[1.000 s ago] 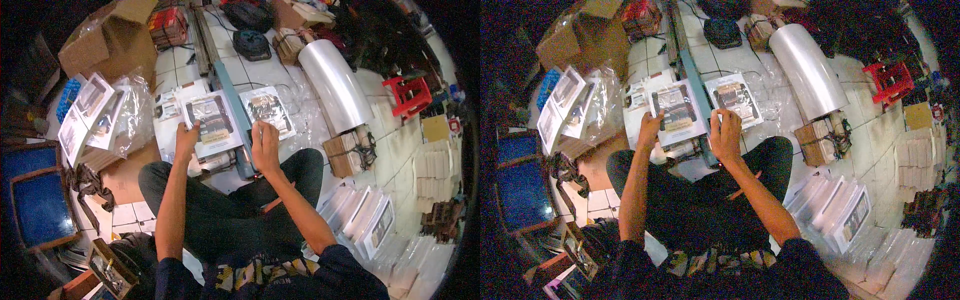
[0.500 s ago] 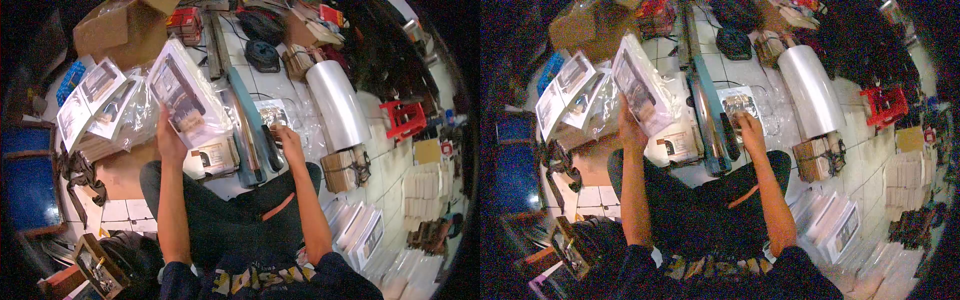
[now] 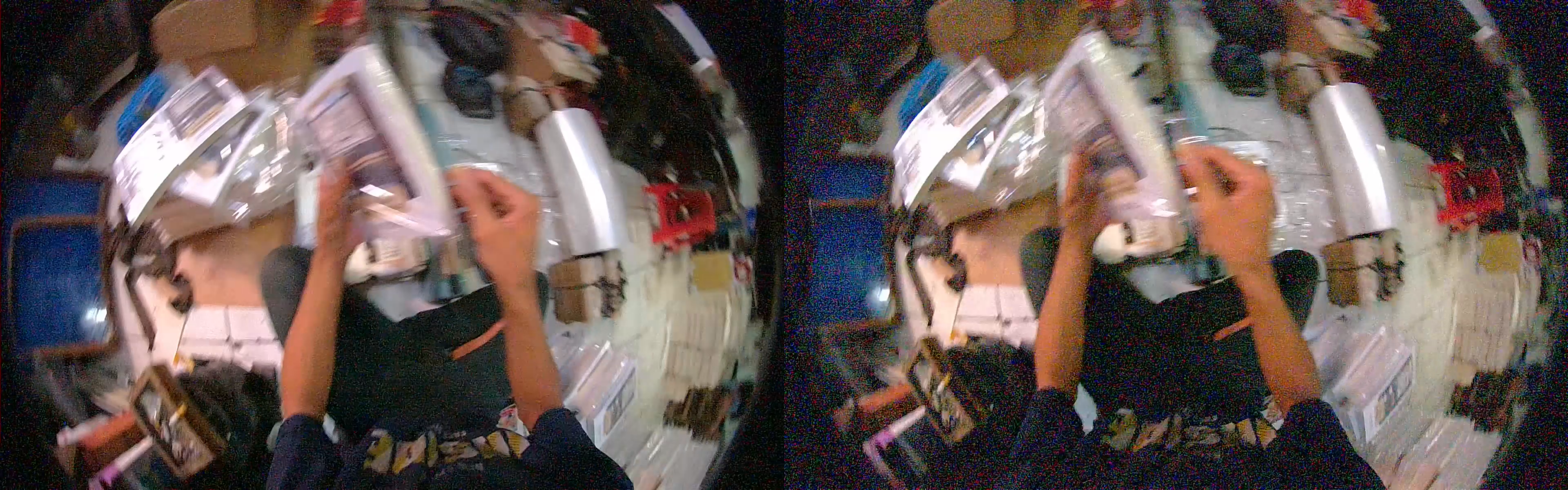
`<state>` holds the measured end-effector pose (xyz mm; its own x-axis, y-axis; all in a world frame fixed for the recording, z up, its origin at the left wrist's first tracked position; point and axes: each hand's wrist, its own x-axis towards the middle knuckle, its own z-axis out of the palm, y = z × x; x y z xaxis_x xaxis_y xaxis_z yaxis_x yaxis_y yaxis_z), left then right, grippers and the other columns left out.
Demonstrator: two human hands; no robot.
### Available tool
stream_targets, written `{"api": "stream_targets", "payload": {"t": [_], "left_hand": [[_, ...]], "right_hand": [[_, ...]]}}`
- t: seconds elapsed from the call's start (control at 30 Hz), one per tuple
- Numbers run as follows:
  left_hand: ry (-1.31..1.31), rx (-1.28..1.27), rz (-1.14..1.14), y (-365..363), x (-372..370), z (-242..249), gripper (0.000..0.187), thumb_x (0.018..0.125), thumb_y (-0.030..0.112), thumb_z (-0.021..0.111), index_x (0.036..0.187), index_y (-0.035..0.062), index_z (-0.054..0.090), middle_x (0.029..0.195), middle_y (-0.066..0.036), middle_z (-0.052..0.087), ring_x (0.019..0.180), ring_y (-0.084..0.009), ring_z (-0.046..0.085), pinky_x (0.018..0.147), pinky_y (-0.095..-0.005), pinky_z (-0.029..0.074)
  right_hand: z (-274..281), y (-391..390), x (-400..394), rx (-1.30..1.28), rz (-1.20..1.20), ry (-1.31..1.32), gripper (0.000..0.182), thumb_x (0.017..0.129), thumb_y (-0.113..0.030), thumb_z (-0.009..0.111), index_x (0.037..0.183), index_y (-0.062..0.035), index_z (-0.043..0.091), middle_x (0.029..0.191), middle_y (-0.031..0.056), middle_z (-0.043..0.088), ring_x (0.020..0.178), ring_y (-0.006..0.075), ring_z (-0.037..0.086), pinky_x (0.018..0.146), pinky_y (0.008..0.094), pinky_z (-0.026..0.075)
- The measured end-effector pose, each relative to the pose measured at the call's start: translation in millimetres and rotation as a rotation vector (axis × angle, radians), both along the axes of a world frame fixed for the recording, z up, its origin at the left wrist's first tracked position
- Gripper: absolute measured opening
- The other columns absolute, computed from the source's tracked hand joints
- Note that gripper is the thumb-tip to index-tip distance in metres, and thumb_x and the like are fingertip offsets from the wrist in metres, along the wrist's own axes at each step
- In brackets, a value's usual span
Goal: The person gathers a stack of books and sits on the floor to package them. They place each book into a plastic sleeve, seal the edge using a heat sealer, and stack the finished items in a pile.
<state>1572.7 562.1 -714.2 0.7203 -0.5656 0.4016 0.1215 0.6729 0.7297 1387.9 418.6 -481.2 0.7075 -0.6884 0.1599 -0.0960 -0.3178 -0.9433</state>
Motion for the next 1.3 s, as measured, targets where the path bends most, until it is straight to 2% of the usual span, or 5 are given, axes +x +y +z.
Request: {"api": "stream_targets", "payload": {"t": [0.13,0.33,0.4,0.7,1.3], "left_hand": [[0.452,-0.494,-0.720,-44.1,-18.3,66.9,0.047,0.101,0.032,0.038,0.141,0.0069,0.035,0.133,-0.012,0.049,0.121,-0.0267,0.050,0.100,-0.0394,0.044],[0.506,-0.206,-0.224,-44.3,-29.7,80.8,0.048,0.098,0.035,0.047,0.138,0.0083,0.038,0.124,-0.010,0.055,0.109,-0.0232,0.058,0.090,-0.0390,0.050],[0.415,-0.074,-0.076,-47.3,-34.2,82.9,0.048,0.097,0.036,0.048,0.136,0.0088,0.039,0.127,-0.009,0.053,0.114,-0.0235,0.054,0.096,-0.0396,0.046],[0.442,0.199,-0.253,-23.8,3.3,16.5,0.082,0.087,0.064,0.045,0.143,0.0061,0.031,0.136,-0.013,0.045,0.120,-0.0286,0.044,0.109,-0.0468,0.028],[0.196,0.285,-0.086,-50.0,-35.0,103.8,0.077,0.086,0.066,0.047,0.129,0.0019,0.043,0.099,-0.004,0.055,0.091,-0.0146,0.051,0.090,-0.0318,0.042]], "right_hand": [[-5.6,-17.9,-11.7,0.118,-0.008,-0.059,0.025,0.091,-0.024,0.062,0.099,-0.0018,0.070,0.081,0.0099,0.070,0.068,0.0126,0.067,0.059,0.0250,0.053],[-53.2,-129.5,-72.2,0.104,-0.155,0.160,0.034,0.089,-0.025,0.065,0.109,0.0024,0.065,0.094,0.0146,0.069,0.081,0.0169,0.067,0.068,0.0287,0.053],[-86.6,-160.9,-103.0,-0.906,-0.577,0.391,0.047,0.085,-0.022,0.068,0.123,0.0018,0.055,0.116,0.0220,0.061,0.105,0.0249,0.061,0.086,0.0361,0.050],[-31.7,52.0,-75.5,-0.390,0.152,-0.125,0.100,0.070,-0.043,0.078,0.143,0.0027,0.028,0.139,0.0234,0.041,0.126,0.0365,0.043,0.105,0.0441,0.034],[170.9,-83.5,-394.6,-0.819,-0.910,0.490,0.045,0.096,-0.039,0.054,0.077,0.0010,0.062,0.061,-0.0039,0.053,0.058,0.0042,0.046,0.050,0.0229,0.038]]}}
